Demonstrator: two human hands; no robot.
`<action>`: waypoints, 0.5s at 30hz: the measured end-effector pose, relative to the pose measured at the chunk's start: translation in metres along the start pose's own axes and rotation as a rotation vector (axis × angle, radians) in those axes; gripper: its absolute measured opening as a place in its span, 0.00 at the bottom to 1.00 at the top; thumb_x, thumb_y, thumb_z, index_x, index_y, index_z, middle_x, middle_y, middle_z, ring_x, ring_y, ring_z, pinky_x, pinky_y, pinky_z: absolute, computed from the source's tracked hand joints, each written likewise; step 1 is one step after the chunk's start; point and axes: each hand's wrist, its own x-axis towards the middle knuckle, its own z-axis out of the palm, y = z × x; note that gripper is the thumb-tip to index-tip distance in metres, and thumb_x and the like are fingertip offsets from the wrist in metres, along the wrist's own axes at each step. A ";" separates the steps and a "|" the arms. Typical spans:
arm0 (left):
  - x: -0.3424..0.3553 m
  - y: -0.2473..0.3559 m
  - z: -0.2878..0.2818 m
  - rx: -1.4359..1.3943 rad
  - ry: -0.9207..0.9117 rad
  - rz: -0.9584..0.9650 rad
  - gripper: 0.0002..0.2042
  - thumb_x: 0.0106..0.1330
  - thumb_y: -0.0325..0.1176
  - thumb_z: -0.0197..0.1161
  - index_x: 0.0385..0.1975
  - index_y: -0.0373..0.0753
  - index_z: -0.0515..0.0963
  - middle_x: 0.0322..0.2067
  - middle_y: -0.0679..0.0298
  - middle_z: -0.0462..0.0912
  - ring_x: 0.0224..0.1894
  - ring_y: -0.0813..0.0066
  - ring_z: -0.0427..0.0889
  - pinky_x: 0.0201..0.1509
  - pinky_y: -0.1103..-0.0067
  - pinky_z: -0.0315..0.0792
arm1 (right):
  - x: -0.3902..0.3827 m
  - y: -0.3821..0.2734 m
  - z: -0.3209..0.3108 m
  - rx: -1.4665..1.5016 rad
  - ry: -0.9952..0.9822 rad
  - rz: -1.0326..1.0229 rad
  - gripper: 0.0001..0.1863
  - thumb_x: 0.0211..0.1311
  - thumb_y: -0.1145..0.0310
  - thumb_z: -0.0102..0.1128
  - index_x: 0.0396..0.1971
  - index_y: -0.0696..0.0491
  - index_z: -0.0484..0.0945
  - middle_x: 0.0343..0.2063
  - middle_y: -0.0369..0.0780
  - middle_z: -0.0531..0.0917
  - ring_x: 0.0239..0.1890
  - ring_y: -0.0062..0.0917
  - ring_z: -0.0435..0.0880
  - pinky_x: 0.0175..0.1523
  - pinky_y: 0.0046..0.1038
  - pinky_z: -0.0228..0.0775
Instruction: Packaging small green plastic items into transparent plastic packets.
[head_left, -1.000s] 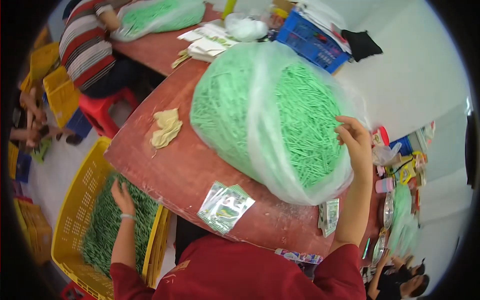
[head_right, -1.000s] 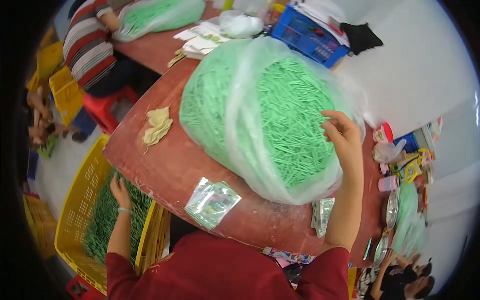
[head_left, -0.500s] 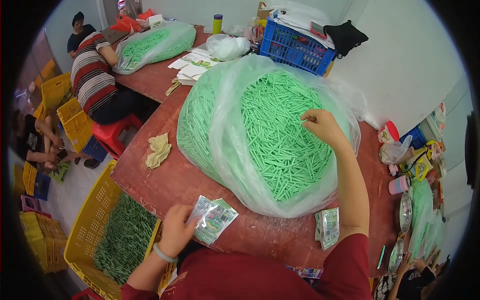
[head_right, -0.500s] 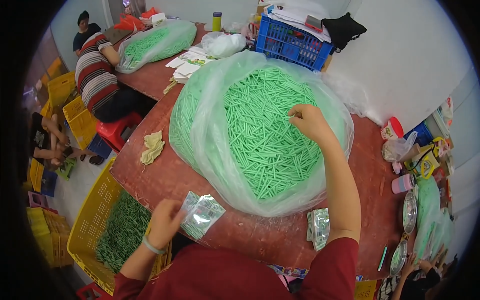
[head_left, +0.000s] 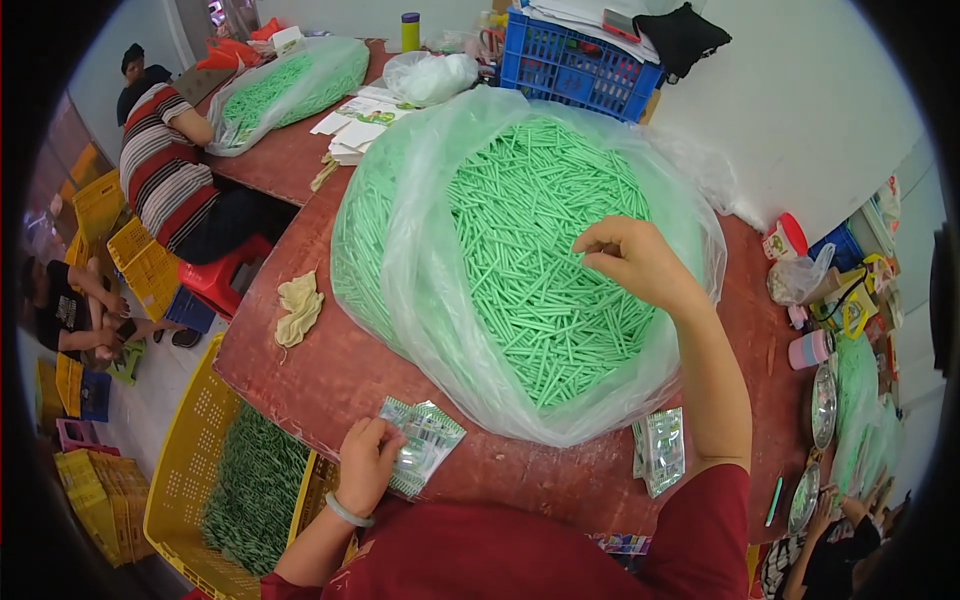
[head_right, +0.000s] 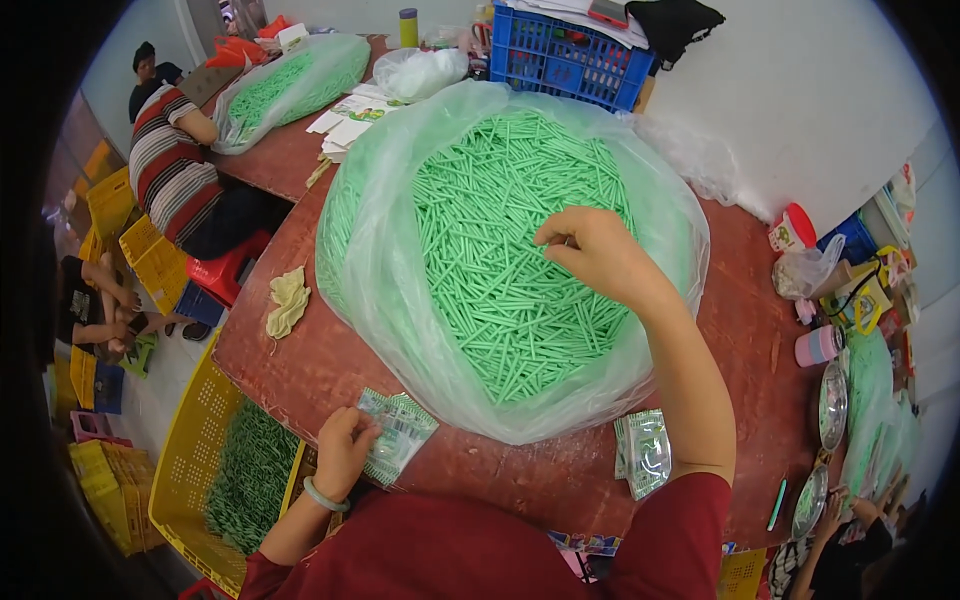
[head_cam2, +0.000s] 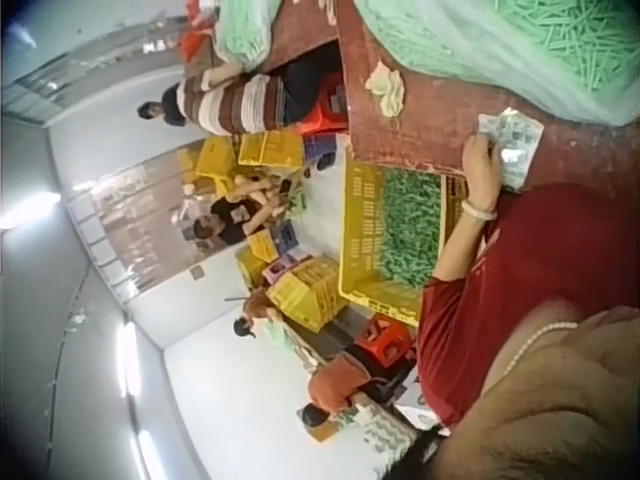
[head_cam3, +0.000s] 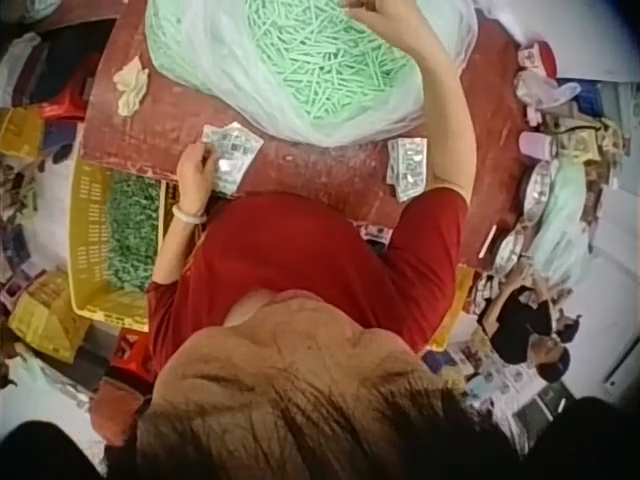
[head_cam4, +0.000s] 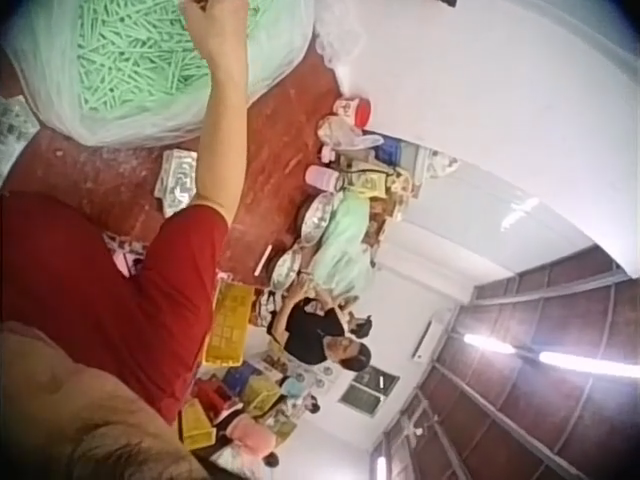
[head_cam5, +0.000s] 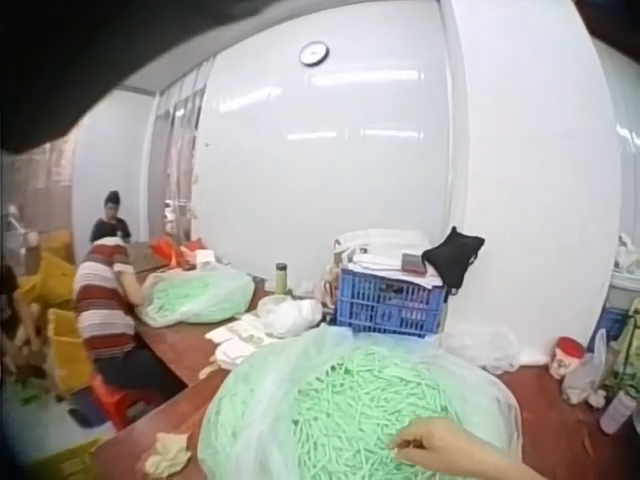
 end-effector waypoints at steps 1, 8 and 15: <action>0.000 0.001 0.001 -0.005 0.029 -0.004 0.06 0.51 0.23 0.67 0.26 0.34 0.77 0.23 0.58 0.73 0.30 0.59 0.73 0.34 0.69 0.66 | -0.004 -0.002 0.003 0.001 -0.002 0.009 0.08 0.54 0.78 0.62 0.35 0.58 0.81 0.28 0.37 0.79 0.31 0.19 0.78 0.37 0.22 0.71; -0.001 0.005 0.005 0.000 0.179 0.096 0.04 0.51 0.22 0.67 0.27 0.35 0.80 0.26 0.60 0.75 0.32 0.62 0.73 0.36 0.72 0.66 | -0.016 -0.015 0.035 -0.189 -0.025 -0.135 0.18 0.50 0.71 0.67 0.43 0.58 0.78 0.36 0.44 0.78 0.36 0.33 0.79 0.43 0.32 0.72; -0.001 0.004 -0.003 -0.055 0.177 0.079 0.05 0.52 0.22 0.66 0.27 0.35 0.78 0.29 0.59 0.77 0.33 0.63 0.75 0.38 0.73 0.68 | -0.018 -0.030 0.054 -0.328 -0.120 -0.253 0.14 0.45 0.71 0.69 0.30 0.62 0.74 0.33 0.48 0.76 0.42 0.44 0.76 0.47 0.40 0.70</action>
